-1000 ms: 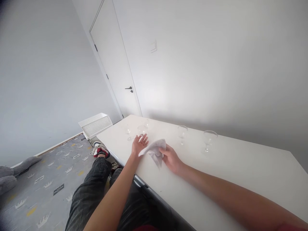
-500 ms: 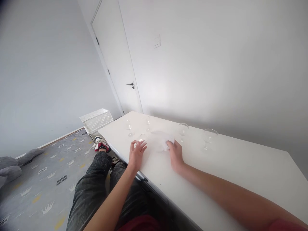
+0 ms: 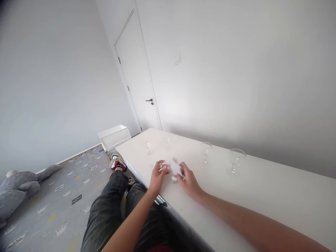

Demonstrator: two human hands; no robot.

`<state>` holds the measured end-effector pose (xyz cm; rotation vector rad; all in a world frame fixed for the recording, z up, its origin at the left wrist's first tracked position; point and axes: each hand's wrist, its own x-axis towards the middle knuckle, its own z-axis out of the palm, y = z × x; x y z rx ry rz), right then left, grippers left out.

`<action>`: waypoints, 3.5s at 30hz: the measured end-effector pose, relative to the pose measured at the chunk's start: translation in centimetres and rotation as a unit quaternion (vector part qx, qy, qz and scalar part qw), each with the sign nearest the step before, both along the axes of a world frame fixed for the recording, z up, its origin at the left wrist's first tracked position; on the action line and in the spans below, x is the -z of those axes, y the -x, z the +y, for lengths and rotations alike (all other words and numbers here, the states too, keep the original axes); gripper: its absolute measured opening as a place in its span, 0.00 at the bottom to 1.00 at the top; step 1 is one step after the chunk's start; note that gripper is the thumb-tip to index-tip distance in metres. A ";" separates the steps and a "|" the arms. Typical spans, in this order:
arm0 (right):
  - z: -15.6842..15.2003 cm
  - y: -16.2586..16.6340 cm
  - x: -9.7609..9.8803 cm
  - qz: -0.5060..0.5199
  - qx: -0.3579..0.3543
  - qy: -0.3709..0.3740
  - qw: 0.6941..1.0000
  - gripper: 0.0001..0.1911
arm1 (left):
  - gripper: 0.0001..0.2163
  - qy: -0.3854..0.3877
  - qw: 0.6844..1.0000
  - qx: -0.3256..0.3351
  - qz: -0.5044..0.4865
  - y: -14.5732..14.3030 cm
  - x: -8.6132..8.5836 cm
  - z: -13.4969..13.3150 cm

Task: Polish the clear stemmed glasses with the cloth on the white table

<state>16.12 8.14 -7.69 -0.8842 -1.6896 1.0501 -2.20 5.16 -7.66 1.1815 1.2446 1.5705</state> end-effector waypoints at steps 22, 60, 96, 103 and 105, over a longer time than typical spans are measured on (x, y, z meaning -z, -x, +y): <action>-0.3 0.3 -1.3 0.138 -0.166 0.155 0.964 0.29 | 0.23 0.030 0.990 0.085 0.104 0.2 -1.3 -0.6; 0.0 0.0 0.1 0.089 -0.104 0.154 0.978 0.36 | 0.26 0.001 0.982 0.148 0.116 0.8 0.0 -0.6; 0.5 0.2 -0.2 0.068 -0.080 0.123 0.987 0.32 | 0.25 0.007 0.990 0.117 0.077 0.7 -0.4 -0.7; 0.2 0.1 0.3 -0.007 -0.100 0.011 0.995 0.31 | 0.25 0.036 0.988 0.086 0.127 0.3 -0.9 -0.9; 0.1 0.1 0.2 -0.001 -0.088 0.012 0.996 0.30 | 0.25 0.036 0.988 0.086 0.127 0.4 -0.7 -0.8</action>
